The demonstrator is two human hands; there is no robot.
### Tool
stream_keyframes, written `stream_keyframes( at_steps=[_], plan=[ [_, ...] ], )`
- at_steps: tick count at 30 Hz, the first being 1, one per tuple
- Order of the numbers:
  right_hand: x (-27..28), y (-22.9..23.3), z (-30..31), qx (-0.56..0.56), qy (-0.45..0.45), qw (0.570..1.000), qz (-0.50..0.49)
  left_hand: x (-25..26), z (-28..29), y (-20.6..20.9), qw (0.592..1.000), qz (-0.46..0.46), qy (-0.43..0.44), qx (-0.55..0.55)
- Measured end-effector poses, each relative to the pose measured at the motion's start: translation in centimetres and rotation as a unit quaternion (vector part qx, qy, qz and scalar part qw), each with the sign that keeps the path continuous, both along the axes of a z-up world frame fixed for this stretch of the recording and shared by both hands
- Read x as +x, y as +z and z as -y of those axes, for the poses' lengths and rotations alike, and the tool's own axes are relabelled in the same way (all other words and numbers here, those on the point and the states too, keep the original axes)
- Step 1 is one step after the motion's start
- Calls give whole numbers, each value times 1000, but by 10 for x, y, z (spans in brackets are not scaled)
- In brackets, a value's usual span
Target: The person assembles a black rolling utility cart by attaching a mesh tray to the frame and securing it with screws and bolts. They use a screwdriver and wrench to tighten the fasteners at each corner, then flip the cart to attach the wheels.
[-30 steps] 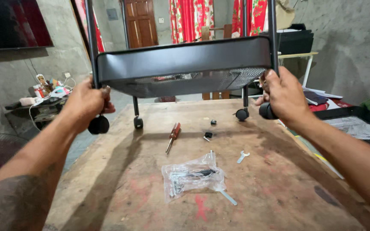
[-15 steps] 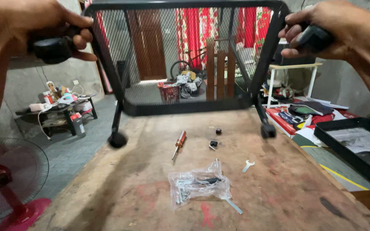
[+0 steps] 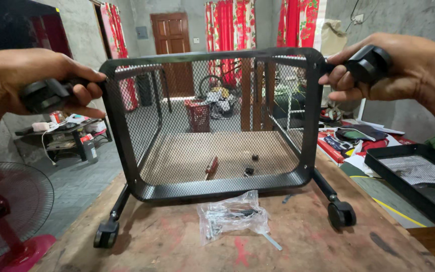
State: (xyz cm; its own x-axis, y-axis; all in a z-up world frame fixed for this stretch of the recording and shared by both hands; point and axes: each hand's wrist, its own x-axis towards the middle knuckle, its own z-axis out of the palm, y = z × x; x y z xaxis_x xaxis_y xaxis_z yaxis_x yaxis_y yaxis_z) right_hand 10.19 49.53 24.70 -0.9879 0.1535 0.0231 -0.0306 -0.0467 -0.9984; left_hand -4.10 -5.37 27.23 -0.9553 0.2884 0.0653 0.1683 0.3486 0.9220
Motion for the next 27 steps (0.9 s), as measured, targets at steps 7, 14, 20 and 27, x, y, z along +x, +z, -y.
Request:
stream_keyframes(
  at_steps=[7, 14, 20, 27],
  plan=[
    [11, -5, -7, -24, 76, 997, 13, -14, 11, -4, 995, 53, -56, 56],
    [23, -6, -1, 123, 13, 991, -49, -15, 9, -7, 998, 51, -5, 31],
    [24, -17, -9, 114, 92, 986, -83, -5, 8, -4, 998, 22, 28, -47],
    [30, -20, -1, 159, -32, 981, -103, -29, 17, -1, 999, -16, 30, -42]
  ],
)
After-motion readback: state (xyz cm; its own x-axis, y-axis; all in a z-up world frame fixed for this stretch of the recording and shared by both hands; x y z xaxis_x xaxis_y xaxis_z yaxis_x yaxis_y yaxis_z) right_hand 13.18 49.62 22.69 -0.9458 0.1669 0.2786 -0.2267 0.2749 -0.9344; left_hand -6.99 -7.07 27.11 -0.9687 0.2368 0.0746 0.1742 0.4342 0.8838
